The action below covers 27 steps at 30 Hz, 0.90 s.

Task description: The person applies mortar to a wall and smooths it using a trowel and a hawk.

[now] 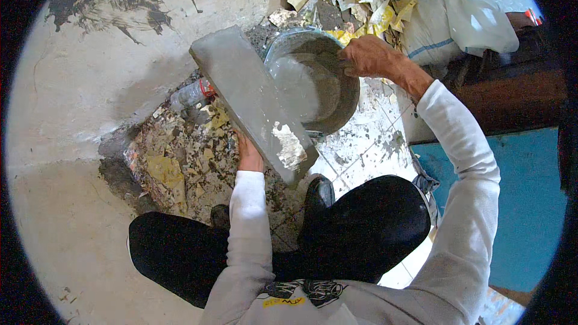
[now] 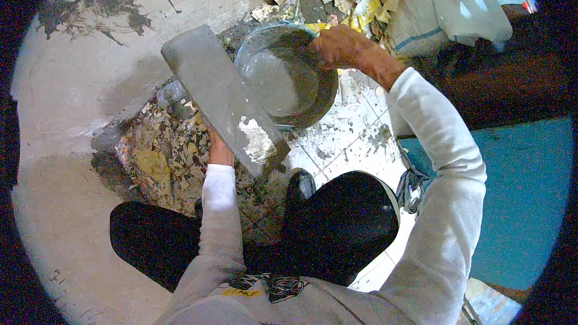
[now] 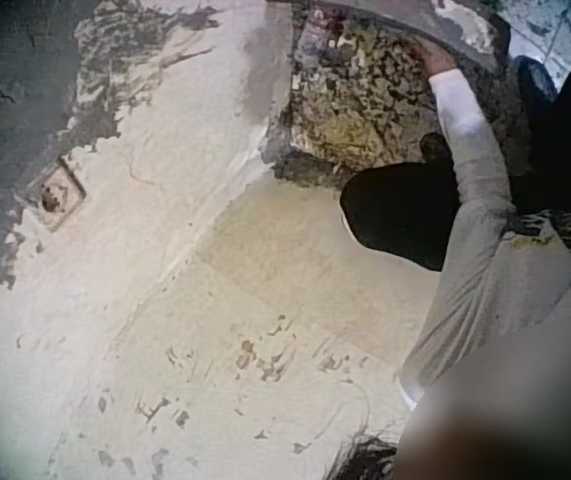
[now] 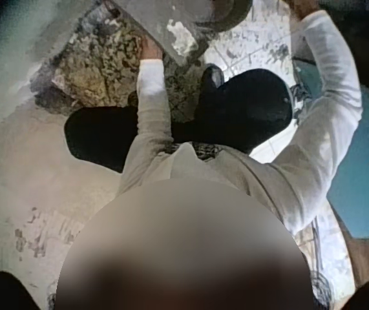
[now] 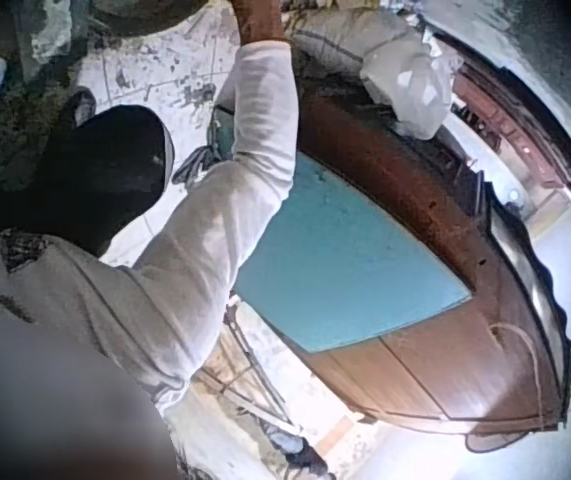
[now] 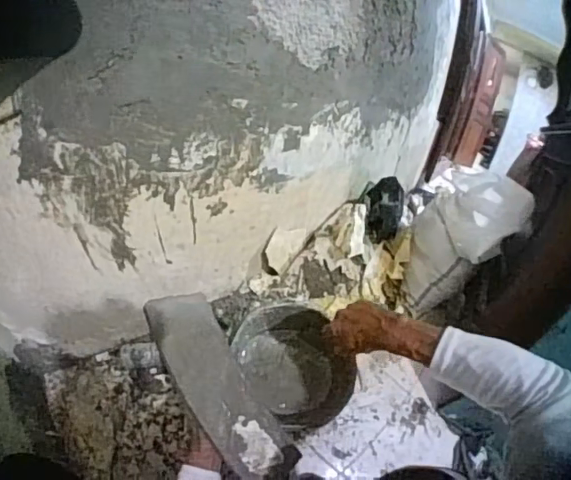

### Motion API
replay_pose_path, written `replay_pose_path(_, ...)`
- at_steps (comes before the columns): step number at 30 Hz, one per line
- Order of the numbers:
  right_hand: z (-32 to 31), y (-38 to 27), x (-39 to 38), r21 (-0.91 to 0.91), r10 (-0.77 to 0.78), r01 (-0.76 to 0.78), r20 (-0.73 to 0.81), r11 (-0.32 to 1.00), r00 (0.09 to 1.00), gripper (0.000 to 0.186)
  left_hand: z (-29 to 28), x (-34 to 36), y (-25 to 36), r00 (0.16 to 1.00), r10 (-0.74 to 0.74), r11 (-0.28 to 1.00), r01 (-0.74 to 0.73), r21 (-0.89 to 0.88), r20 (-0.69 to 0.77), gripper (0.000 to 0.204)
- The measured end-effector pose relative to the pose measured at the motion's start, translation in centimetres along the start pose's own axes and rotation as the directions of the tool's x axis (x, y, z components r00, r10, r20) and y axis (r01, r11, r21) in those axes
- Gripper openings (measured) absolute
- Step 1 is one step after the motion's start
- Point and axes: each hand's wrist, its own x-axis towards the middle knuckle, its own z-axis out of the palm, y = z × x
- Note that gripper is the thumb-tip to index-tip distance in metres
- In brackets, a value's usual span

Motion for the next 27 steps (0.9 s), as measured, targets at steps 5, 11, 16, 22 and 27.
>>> replay_pose_path(5, 1.1, 0.0, -1.1, -0.044, 0.021, -0.023, -0.040, 0.999, 0.999, 0.030, 0.5, 0.3, -0.5, 1.000, -0.018, 1.000, 0.018, 0.023, 0.006, 0.046)
replay_pose_path(11, 0.3, -0.9, -1.5, 0.049, 0.072, -0.079, 0.130, 0.996, 0.989, 0.029, 0.3, 0.5, -0.3, 0.999, -0.040, 0.998, 0.040, 0.042, 0.017, 0.047)
replay_pose_path(16, 0.0, -1.2, -1.8, 0.090, 0.000, -0.007, 0.081, 0.996, 0.997, 0.031, -0.7, 0.5, -1.6, 0.999, -0.014, 0.997, 0.016, -0.072, 0.033, 0.046)
replay_pose_path(22, -0.7, -1.7, -2.1, 0.081, -0.015, 0.003, 0.151, 0.997, 0.988, 0.033, -1.0, 0.6, -2.1, 0.999, -0.015, 1.000, 0.014, 0.025, 0.034, 0.045)
replay_pose_path(27, 0.2, 0.0, -3.1, 0.133, -0.047, 0.042, 0.034, 0.990, 0.998, 0.034, -0.7, 0.6, -2.0, 0.999, -0.022, 0.992, 0.016, 0.126, 0.050, 0.045)
